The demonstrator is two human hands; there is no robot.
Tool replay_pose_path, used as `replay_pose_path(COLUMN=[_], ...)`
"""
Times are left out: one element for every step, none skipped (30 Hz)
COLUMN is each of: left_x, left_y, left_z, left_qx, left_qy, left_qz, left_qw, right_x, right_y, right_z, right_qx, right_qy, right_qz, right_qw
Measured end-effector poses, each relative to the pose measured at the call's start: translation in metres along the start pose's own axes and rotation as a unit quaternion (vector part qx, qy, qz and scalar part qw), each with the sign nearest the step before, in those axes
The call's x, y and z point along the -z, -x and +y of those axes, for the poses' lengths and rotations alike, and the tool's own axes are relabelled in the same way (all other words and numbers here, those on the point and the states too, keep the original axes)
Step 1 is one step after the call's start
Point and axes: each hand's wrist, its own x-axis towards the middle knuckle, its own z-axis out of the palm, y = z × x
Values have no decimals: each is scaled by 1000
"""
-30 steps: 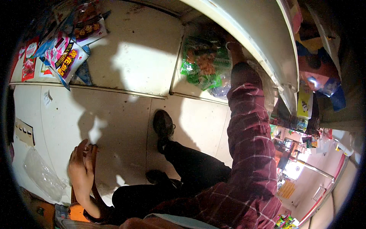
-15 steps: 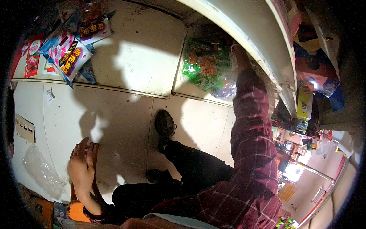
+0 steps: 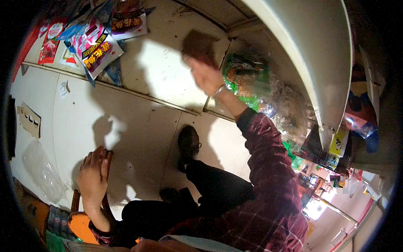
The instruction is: The person cleans the interior of a white shelving unit using a cloth. They wipe the shelves and floor, move a large blue package of snacks to access the area, and dip the cloth into a yellow basin of water to wring it out before continuing to wipe the shelves.
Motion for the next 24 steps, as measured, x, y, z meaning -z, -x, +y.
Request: replay_pose_path(left_x=[0, 2, 4, 1, -4, -2, 1, 3, 2, 0, -3, -4, -3, -1, 0, 0, -1, -1, 0, 1, -1, -4, -5, -8], left_y=[1, 2, 2, -4, -9, -5, -3, -7, -11, -9, -5, -3, -1, 2, 3, 5, 8, 11, 11, 10, 8, 6, 6, 5], left_z=[-1, -3, -4, 1, 5, 2, 1, 6, 11, 6, 0, -3, -6, -8, -10, -12, -16, -17, -15, -12, -8, -4, -4, -4], left_qx=[2, 5, 1, -22, -40, -27, -10, -15, -21, -11, 0, 0, 9, 18, 27, 22, 31, 35, 35, 31, 27, 9, -3, -11], left_qy=[-8, -16, -20, -2, 15, 4, 2, 16, 28, 15, 1, -5, -3, -1, 0, -2, -12, -20, -2, 18, 40, 51, 57, 59], left_qz=[-1, 2, 8, 26, 37, 41, 20, 3, -15, -11, -7, 2, -7, -16, -26, -19, -19, -19, -11, -4, 2, 1, 0, -1], left_qw=[1000, 1000, 1000, 999, 998, 999, 1000, 1000, 999, 1000, 1000, 1000, 1000, 1000, 999, 1000, 999, 999, 999, 999, 999, 999, 998, 998], right_x=[3, 5, 17, 42, 57, 44, 39, 45, 51, 37, 26, 16, 4, 1, 12, 31, 35, 38, 45, 58, 60, 68, 64, 55], right_y=[-16, -34, -57, -84, -100, -131, -157, -178, -199, -214, -223, -219, -216, -212, -212, -210, -208, -199, -185, -170, -147, -121, -100, -76], right_z=[13, 25, 48, 91, 122, 82, 34, 33, 35, 2, -35, -50, -61, -68, -68, -56, -49, -35, -9, 19, 50, 82, 96, 93], right_qx=[3, -7, 72, 62, 52, 46, 34, 43, 50, 98, 147, 174, 203, 230, 225, 216, 212, 209, 204, 198, 144, 86, -18, 6], right_qy=[86, 168, 273, 381, 478, 320, 163, 257, 348, 332, 313, 306, 296, 287, 311, 339, 352, 352, 361, 374, 364, 359, 316, 401], right_qz=[80, 158, 271, 293, 306, 299, 284, 307, 326, 301, 276, 300, 325, 350, 310, 268, 222, 253, 261, 270, 262, 256, 259, 254], right_qw=[993, 973, 920, 875, 822, 898, 944, 915, 877, 889, 897, 887, 875, 862, 870, 876, 884, 876, 872, 865, 882, 893, 912, 880])
